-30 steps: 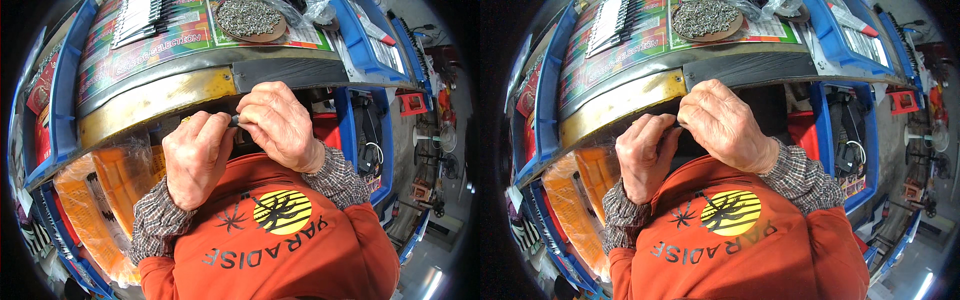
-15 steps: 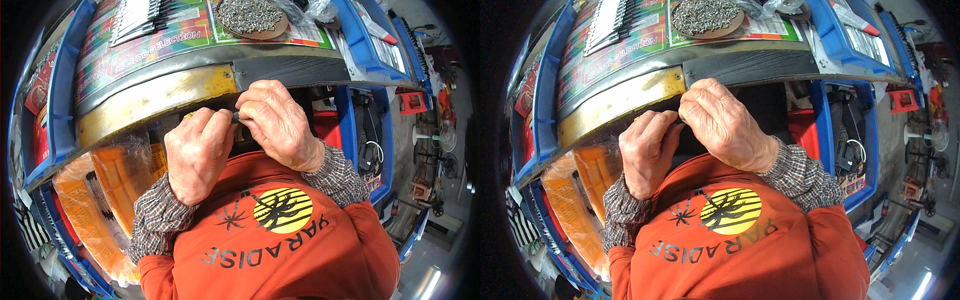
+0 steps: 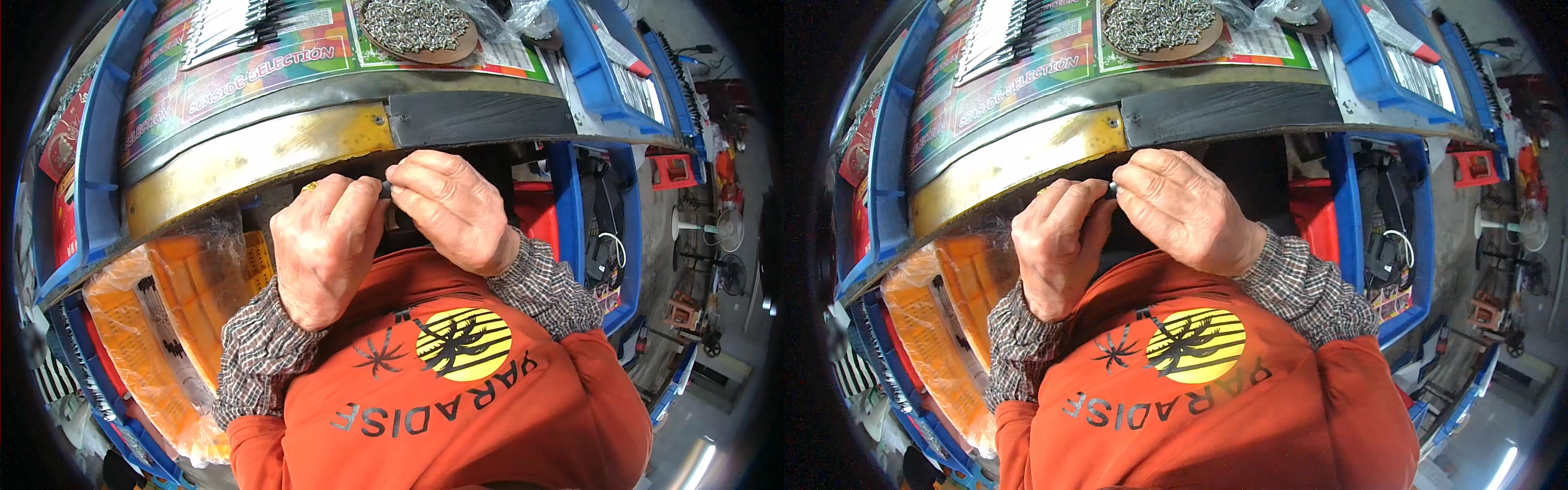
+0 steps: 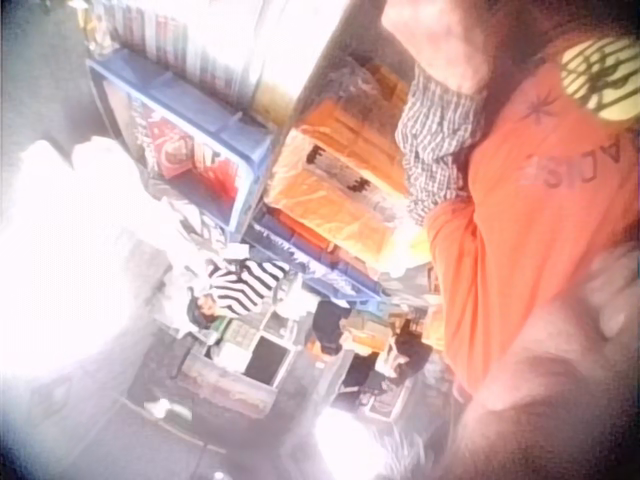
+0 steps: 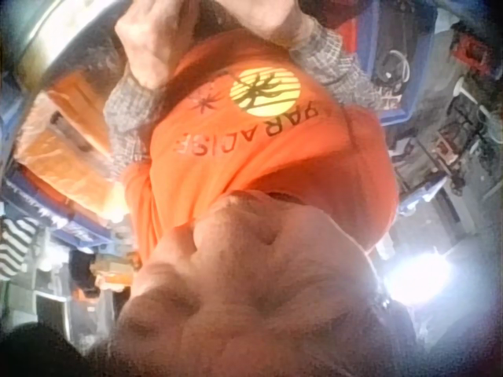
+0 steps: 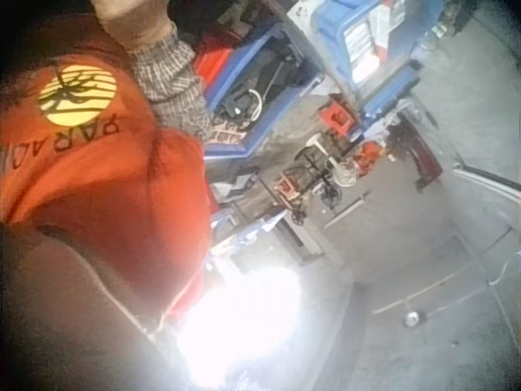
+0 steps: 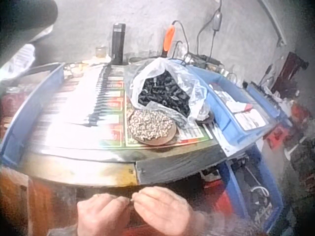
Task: The person assembles small mechanical components by inserting metal pins into plastic housings by hand at a workbench, creating assembled components.
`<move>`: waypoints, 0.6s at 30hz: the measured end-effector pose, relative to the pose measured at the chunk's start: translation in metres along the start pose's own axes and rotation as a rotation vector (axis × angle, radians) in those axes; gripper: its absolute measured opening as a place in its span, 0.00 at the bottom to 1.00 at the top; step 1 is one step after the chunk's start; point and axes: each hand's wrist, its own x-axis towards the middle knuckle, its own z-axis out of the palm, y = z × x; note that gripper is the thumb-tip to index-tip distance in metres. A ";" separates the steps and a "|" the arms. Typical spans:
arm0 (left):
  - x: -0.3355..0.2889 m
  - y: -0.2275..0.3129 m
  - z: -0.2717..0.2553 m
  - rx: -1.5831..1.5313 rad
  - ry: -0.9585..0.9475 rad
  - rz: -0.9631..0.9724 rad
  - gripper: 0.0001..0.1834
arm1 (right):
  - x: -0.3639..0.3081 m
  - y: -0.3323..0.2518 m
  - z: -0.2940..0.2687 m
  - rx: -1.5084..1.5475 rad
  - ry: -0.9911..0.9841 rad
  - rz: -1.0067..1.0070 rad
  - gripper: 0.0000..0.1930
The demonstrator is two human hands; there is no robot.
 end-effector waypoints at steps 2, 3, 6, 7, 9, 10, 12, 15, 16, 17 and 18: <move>0.002 0.002 -0.002 -0.030 -0.016 -0.023 0.13 | 0.001 0.003 -0.001 0.079 0.032 0.075 0.14; 0.005 0.002 -0.004 -0.056 -0.030 -0.046 0.12 | 0.003 0.005 -0.002 0.161 0.065 0.147 0.14; 0.011 -0.001 -0.009 -0.110 -0.041 -0.105 0.11 | 0.007 0.010 -0.008 0.170 0.124 0.206 0.14; 0.013 -0.002 -0.011 -0.101 -0.031 -0.114 0.10 | 0.010 0.012 -0.010 0.149 0.144 0.205 0.13; 0.017 -0.006 -0.014 -0.089 -0.043 -0.108 0.10 | 0.013 0.015 -0.013 0.127 0.154 0.211 0.12; 0.018 -0.008 -0.015 -0.079 -0.057 -0.108 0.10 | 0.014 0.017 -0.013 0.107 0.158 0.221 0.12; 0.024 -0.010 -0.018 -0.079 -0.051 -0.114 0.10 | 0.017 0.021 -0.017 0.088 0.188 0.200 0.11; 0.035 -0.018 -0.024 -0.021 -0.053 -0.082 0.09 | 0.023 0.029 -0.023 0.040 0.222 0.200 0.11; 0.039 -0.024 -0.027 0.025 -0.066 -0.053 0.08 | 0.025 0.033 -0.023 0.046 0.242 0.185 0.11; 0.043 -0.028 -0.030 0.029 -0.064 -0.073 0.08 | 0.027 0.036 -0.022 0.037 0.240 0.201 0.11; 0.046 -0.034 -0.031 0.042 -0.062 -0.061 0.08 | 0.028 0.038 -0.022 0.022 0.233 0.224 0.11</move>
